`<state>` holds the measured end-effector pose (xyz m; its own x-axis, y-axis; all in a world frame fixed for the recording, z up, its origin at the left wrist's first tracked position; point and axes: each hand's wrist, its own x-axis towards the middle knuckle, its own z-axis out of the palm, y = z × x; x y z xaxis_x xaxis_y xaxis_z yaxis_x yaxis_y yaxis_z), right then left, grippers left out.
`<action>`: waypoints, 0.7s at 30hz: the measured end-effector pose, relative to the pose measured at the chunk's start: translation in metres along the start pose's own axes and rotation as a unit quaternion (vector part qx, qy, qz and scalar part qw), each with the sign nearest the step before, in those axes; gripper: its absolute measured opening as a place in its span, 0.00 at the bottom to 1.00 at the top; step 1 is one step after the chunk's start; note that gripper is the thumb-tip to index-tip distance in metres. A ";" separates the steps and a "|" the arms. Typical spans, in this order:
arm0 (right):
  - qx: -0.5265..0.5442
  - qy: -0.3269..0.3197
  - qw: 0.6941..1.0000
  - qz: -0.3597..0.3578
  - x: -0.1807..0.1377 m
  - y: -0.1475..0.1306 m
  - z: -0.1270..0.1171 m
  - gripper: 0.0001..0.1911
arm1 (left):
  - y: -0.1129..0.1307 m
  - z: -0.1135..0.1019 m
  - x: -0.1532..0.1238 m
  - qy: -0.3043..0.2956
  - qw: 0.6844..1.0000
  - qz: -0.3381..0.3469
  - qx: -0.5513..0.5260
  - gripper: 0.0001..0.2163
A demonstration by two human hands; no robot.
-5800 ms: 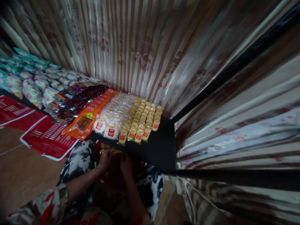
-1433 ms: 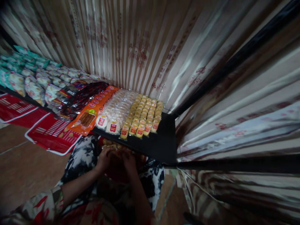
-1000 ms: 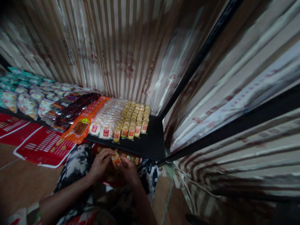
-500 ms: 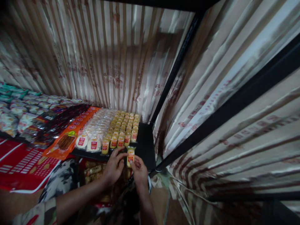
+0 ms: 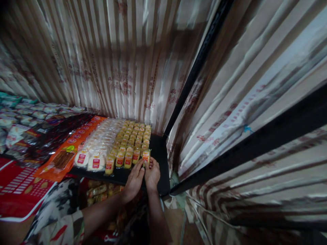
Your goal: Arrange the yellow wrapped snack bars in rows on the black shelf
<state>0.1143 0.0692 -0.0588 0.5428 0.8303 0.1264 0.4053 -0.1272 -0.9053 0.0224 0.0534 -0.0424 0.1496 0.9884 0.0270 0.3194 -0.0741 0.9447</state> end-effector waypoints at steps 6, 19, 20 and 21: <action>-0.104 0.004 0.994 -0.046 0.004 -0.004 0.012 0.22 | -0.003 -0.002 0.005 0.006 1.000 0.001 0.007 0.20; -0.145 -0.002 0.988 -0.061 0.009 0.000 0.018 0.23 | -0.010 -0.001 0.002 -0.007 1.000 0.014 -0.021 0.20; -0.138 0.000 0.988 -0.063 0.009 0.001 0.018 0.24 | -0.009 -0.001 0.000 -0.004 1.000 0.015 -0.026 0.20; -0.128 0.002 0.990 -0.064 0.009 0.002 0.017 0.25 | -0.009 -0.002 -0.002 -0.001 0.999 0.016 -0.028 0.20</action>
<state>0.1073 0.0861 -0.0667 0.4780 0.8465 0.2346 0.6437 -0.1558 -0.7492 0.0179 0.0522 -0.0502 0.1609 0.9853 0.0569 0.2614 -0.0981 0.9602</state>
